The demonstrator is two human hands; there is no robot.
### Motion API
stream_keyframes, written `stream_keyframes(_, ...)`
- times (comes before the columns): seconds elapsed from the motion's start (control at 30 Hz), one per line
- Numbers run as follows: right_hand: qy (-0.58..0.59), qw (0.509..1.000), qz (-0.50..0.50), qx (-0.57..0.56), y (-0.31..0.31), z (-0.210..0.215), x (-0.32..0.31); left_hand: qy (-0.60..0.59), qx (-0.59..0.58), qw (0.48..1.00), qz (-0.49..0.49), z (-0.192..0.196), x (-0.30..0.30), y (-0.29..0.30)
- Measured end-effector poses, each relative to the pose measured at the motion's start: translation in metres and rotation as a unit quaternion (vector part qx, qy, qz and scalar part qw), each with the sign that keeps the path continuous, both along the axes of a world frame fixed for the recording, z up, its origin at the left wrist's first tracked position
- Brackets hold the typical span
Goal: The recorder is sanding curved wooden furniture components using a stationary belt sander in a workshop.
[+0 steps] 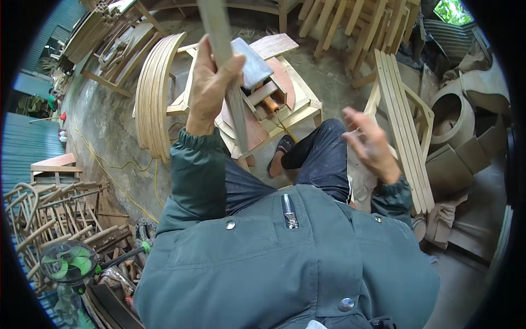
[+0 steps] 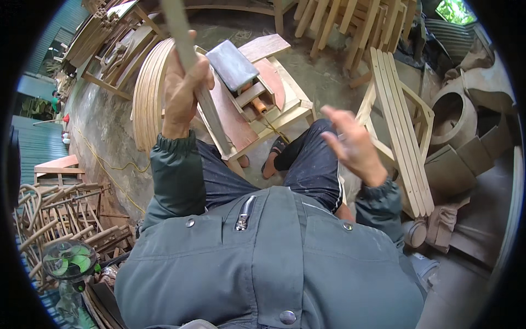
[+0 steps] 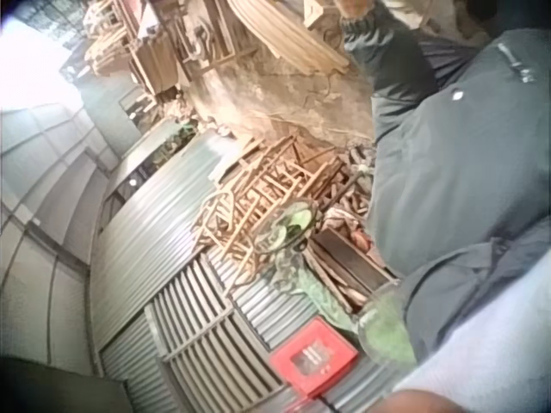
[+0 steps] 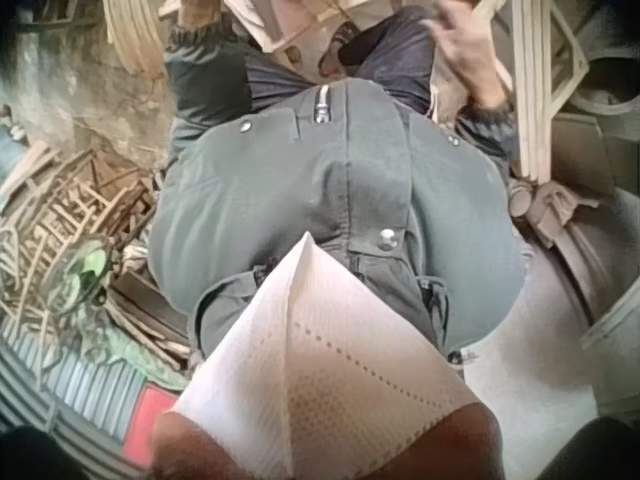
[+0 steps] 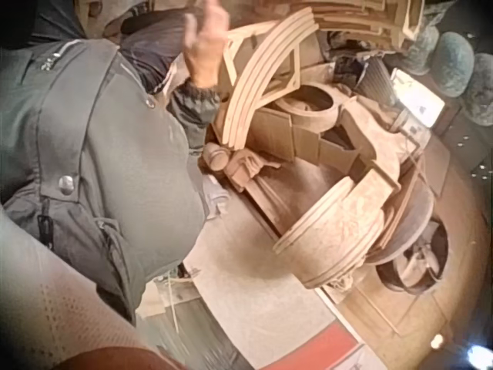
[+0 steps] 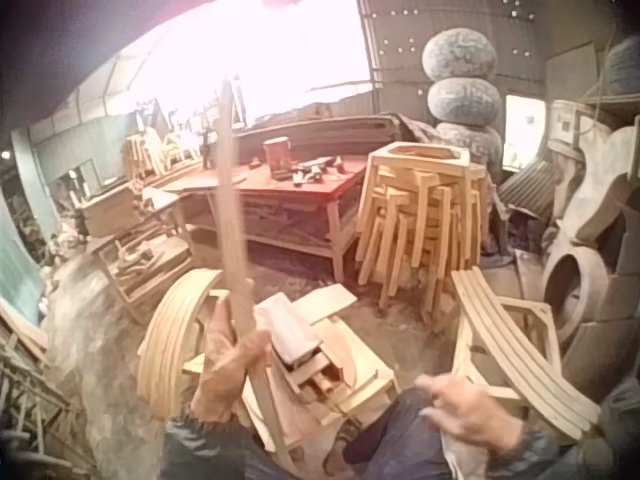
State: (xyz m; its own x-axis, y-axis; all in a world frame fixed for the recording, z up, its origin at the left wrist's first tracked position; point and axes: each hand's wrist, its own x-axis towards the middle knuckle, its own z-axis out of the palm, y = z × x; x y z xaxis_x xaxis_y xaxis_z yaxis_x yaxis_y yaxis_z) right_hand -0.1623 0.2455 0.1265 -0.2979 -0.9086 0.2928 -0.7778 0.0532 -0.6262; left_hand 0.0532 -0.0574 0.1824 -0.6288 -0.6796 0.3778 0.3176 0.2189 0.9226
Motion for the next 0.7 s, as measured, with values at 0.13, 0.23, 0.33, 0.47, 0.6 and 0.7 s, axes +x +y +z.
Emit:
stream_keyframes(0.13,0.233,0.946,-0.107,-0.197,0.019,0.086,-0.030,-0.164,-0.262,0.945,0.107,0.005,-0.010,0.022)
stream_keyframes(0.23,0.427,0.852,-0.149,-0.263,0.051,0.156,-0.033,-0.147,-0.389,0.908,0.052,-0.020,-0.027,0.037)
stream_keyframes(0.33,0.558,0.807,-0.187,-0.052,0.098,0.191,-0.052,-0.139,-0.530,0.836,0.008,-0.045,-0.038,0.041)
stream_keyframes(0.47,0.354,0.906,-0.126,0.193,0.176,0.143,-0.103,-0.154,-0.590,0.789,-0.072,-0.069,-0.047,0.028)
stream_keyframes(0.6,0.101,0.909,-0.224,0.337,0.248,0.090,-0.070,-0.107,-0.630,0.752,-0.163,-0.093,-0.065,0.008)
stream_keyframes(0.7,0.154,0.894,-0.221,0.358,0.277,0.083,-0.044,-0.099,-0.629,0.736,-0.230,-0.111,-0.083,-0.008)
